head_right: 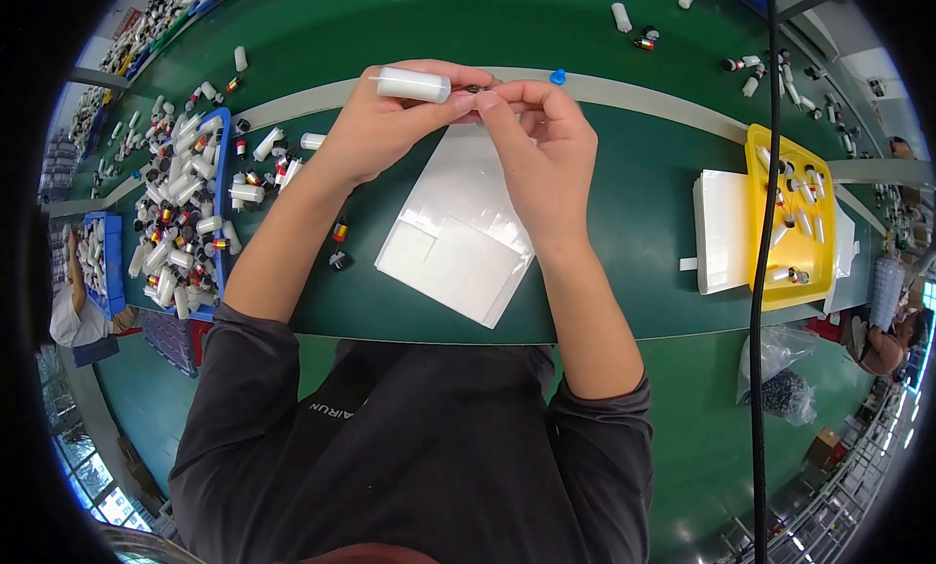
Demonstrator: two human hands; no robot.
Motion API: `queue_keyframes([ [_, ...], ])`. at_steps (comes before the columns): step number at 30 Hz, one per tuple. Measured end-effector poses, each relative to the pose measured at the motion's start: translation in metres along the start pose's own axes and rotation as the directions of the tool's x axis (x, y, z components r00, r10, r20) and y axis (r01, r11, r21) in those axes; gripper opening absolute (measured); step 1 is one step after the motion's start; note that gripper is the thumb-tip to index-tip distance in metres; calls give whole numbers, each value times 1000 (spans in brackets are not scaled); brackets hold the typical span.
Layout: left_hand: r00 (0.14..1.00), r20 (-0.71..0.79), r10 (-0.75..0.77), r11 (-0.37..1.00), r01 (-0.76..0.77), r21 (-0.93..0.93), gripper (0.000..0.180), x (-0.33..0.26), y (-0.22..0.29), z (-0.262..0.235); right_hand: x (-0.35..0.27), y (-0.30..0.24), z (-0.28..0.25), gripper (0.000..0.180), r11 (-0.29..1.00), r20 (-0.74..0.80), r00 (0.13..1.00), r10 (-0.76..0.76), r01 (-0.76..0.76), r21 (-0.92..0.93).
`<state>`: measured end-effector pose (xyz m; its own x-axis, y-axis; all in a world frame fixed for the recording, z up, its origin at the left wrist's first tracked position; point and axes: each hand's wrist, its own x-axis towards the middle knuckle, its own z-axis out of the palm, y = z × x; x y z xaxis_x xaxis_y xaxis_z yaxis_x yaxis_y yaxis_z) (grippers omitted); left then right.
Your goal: The person assembles small plastic casings and electronic components by hand on a factory production line.
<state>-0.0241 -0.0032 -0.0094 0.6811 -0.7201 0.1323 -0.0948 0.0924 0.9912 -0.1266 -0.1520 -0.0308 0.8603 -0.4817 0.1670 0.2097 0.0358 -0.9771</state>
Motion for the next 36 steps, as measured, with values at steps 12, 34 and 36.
queue_keyframes([
  [12,996,91,-21,977,40,-209,32,-1,-1,-1,6,-3,-7,27,853,197,936,293,-349,389],
  [34,956,-287,63,239,264,934,46,142,-103,-207,-87,-16,10,19,484,469,873,133,356,-799],
  [36,950,-289,118,408,219,886,39,139,-85,-201,-89,-14,8,21,447,492,856,158,382,-809],
])
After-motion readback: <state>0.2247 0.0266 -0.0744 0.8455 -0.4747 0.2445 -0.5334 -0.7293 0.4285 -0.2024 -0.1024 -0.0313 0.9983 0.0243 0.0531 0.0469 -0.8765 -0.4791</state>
